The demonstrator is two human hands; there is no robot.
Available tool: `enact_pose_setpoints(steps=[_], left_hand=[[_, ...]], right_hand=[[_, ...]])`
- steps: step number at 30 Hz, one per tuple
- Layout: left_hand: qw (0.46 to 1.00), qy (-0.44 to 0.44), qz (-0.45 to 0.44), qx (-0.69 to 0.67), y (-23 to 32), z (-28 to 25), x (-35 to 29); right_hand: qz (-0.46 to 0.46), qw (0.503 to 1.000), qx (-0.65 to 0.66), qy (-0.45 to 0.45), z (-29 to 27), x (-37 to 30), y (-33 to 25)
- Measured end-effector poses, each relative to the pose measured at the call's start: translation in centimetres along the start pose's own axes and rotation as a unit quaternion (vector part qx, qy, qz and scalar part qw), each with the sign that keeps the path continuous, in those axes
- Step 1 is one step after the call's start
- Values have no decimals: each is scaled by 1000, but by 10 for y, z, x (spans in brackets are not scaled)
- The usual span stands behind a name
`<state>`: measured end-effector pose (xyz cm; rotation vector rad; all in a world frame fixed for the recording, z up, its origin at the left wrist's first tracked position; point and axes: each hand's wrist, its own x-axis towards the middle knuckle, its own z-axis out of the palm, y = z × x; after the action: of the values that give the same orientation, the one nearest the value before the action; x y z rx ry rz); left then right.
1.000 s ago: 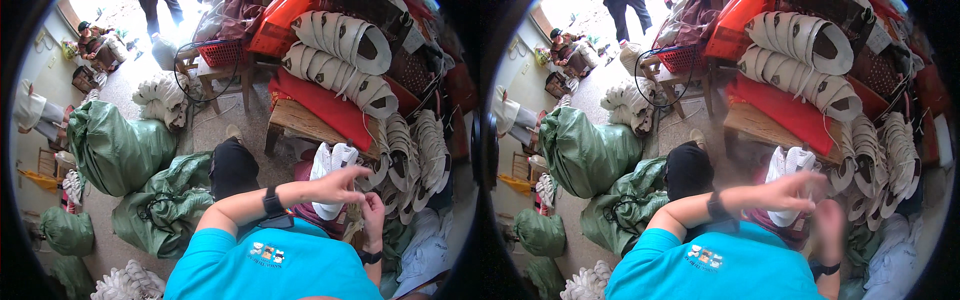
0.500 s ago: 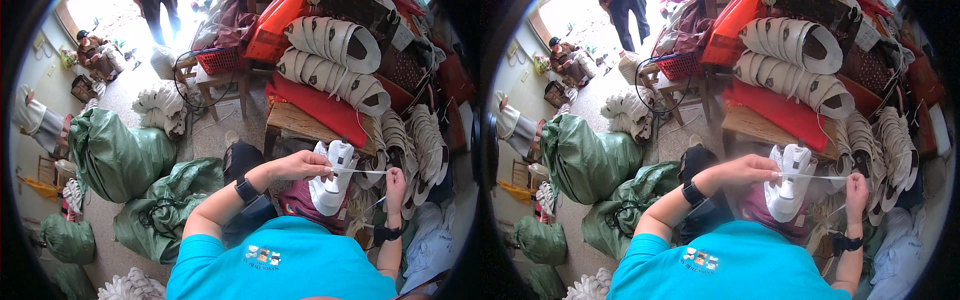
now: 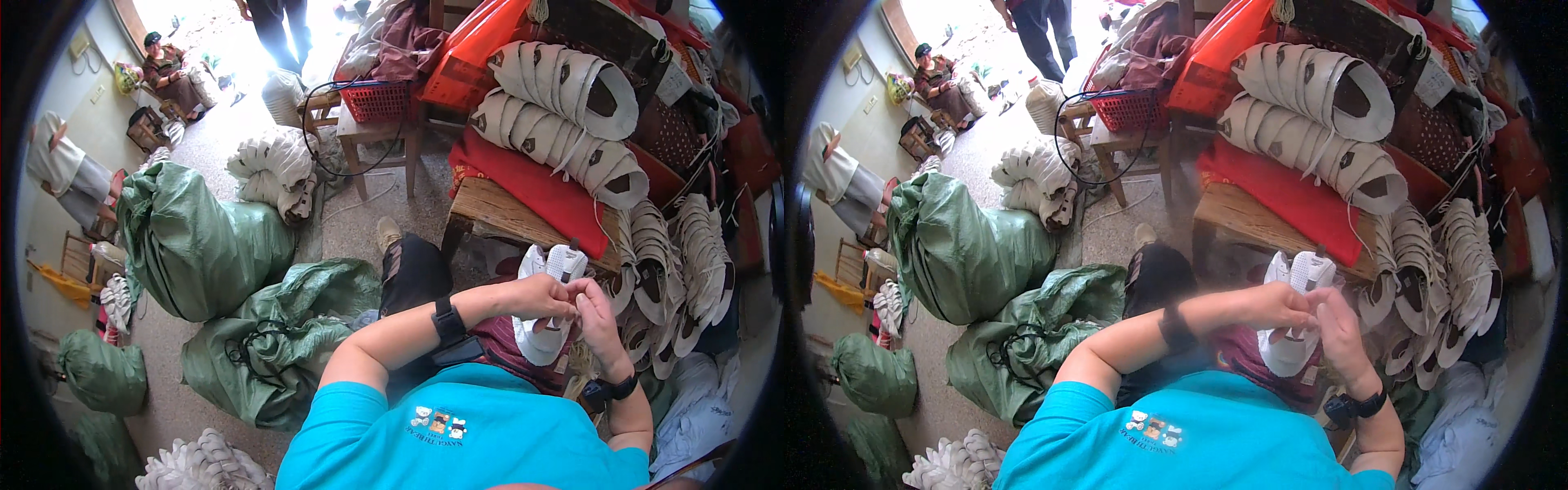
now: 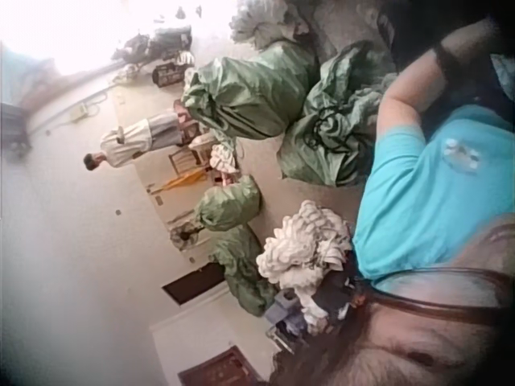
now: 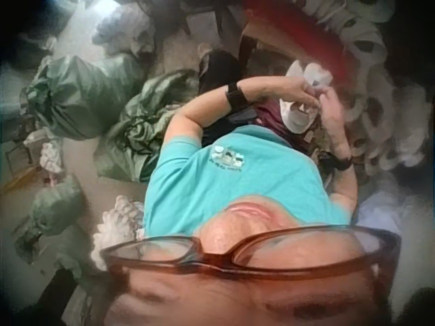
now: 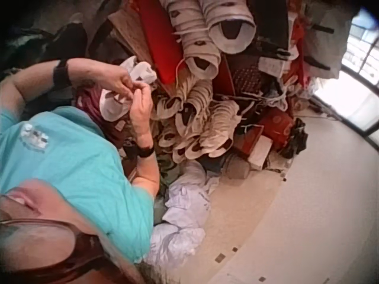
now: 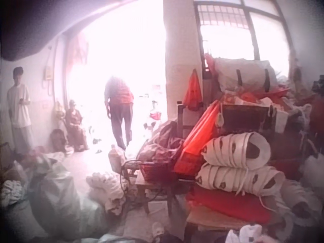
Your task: The person threads white shoelaces through the eyelets of a white shoe upper, pulling the laces tight and adjusting them. The person handles multiple shoe uppers, moving them between a red cloth and a pile of similar parts.
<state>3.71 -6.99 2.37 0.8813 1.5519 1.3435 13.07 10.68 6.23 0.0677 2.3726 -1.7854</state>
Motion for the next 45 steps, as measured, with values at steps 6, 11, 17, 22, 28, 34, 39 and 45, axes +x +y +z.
enact_pose_setpoints(steps=[6,11,17,22,28,34,39,45], left_hand=[[998,26,-36,-45,-19,-1,-5],[997,46,-29,-52,-31,4,1],[990,134,-33,-16,-44,5,-12],[969,247,10,-19,-71,16,-12],[913,329,120,207,-59,37,-4],[931,285,125,193,-56,35,1],[939,282,132,143,-68,35,4],[942,274,136,136,-68,34,4]], right_hand=[[-7,1000,-6,-18,5,-1,8],[-60,986,-151,28,0,-4,20],[-176,963,-179,102,-1,5,43],[-110,982,-70,135,-8,-2,81],[-150,961,-169,160,-4,-6,88],[-174,938,-227,193,3,-2,85],[-138,928,-275,210,9,-4,76],[-61,969,-156,183,14,-9,73]])
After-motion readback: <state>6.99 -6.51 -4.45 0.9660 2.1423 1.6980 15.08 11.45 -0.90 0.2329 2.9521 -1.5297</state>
